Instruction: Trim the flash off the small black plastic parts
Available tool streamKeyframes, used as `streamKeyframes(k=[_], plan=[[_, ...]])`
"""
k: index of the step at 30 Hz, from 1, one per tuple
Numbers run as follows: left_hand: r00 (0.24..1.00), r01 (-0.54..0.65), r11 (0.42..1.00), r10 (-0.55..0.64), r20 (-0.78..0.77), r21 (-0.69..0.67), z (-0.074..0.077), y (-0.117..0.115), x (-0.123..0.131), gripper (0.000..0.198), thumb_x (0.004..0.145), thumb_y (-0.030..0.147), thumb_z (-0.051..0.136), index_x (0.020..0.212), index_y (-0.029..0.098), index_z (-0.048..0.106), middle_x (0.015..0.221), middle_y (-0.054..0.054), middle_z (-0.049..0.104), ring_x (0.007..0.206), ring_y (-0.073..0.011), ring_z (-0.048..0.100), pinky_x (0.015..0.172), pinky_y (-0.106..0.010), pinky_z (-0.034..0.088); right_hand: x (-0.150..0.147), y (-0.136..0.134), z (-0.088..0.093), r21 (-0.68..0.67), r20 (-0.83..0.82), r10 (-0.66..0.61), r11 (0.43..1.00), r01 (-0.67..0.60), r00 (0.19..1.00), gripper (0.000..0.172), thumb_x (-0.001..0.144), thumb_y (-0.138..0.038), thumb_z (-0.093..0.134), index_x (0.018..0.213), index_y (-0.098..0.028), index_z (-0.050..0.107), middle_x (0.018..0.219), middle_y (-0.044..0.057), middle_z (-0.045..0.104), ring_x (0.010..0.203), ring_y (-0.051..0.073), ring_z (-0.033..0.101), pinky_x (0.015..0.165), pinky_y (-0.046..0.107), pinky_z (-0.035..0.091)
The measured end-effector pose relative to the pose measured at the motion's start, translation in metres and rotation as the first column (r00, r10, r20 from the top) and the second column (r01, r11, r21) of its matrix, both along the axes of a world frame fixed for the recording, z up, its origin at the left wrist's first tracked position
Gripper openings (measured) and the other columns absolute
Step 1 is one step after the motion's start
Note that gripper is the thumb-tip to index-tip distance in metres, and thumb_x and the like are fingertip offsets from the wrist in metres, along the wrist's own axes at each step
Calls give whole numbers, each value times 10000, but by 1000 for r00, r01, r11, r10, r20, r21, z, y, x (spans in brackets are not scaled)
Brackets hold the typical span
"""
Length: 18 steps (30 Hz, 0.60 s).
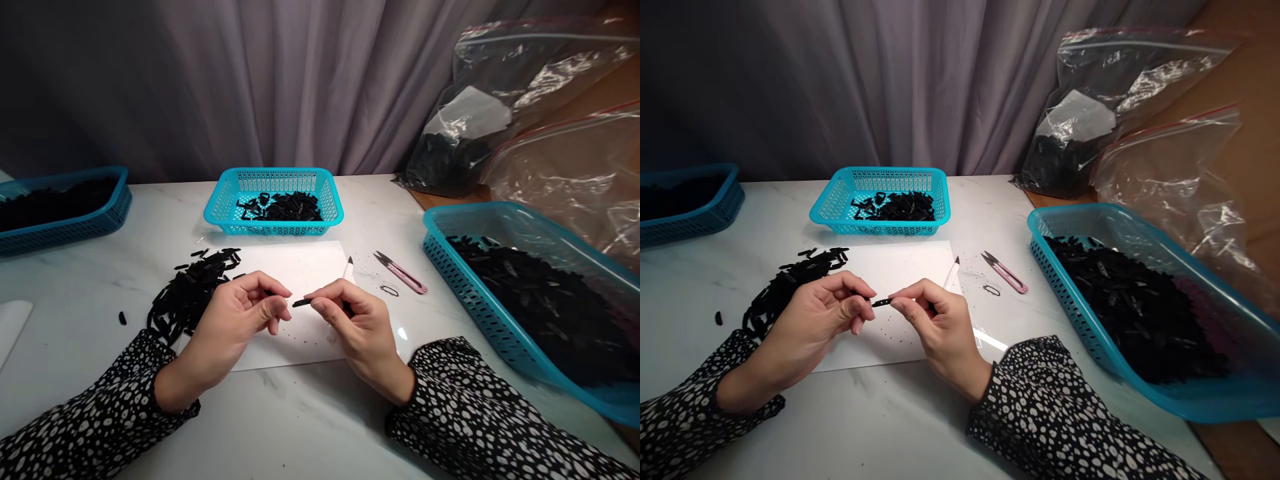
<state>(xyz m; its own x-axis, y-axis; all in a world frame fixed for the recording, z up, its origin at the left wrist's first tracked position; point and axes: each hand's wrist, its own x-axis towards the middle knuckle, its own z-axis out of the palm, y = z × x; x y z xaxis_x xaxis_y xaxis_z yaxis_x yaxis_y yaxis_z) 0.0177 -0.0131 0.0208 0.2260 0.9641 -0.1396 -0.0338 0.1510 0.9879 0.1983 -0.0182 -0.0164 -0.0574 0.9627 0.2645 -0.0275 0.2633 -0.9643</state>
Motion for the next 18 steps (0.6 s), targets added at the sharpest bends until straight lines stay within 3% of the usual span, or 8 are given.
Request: streamKeyframes(k=[3,6,10,13,18], plan=[[996,76,997,-75,-41,28,0,-1,2,187,819,341,751,821,169,678,713,2,679,589,-85,557,588,-216,453,0,0,0,-17,-16,34,999,-34,999,158,855,-290,667,726,-200,667,549,-44,526,479,100,367,458,245,317],[991,113,992,-109,-81,51,-1,-3,2,192,886,319,675,767,172,639,717,8,673,585,-79,540,593,-215,442,0,1,-1,-129,-87,122,983,-133,989,229,859,-356,677,702,-195,637,537,-59,439,485,94,321,456,243,271],[991,120,991,-117,-60,51,-2,-4,1,202,899,316,657,759,177,614,702,16,658,589,-79,532,578,-209,428,-1,2,-4,-354,-358,264,850,-391,896,330,846,-474,692,707,-198,577,507,-96,319,451,77,191,421,241,149],[991,133,991,-131,-38,33,-3,-4,-1,209,901,319,655,755,177,614,699,16,654,591,-80,530,572,-207,423,-3,2,-5,-407,-521,292,742,-533,802,360,828,-483,715,696,-197,540,501,-112,268,450,70,125,424,241,105],[989,145,989,-145,-16,8,-2,-4,-1,214,906,320,651,749,180,616,696,14,659,599,-81,530,565,-204,415,-2,0,-2,-421,-597,298,674,-607,745,365,837,-467,717,686,-191,532,506,-114,246,463,72,100,430,237,88]])
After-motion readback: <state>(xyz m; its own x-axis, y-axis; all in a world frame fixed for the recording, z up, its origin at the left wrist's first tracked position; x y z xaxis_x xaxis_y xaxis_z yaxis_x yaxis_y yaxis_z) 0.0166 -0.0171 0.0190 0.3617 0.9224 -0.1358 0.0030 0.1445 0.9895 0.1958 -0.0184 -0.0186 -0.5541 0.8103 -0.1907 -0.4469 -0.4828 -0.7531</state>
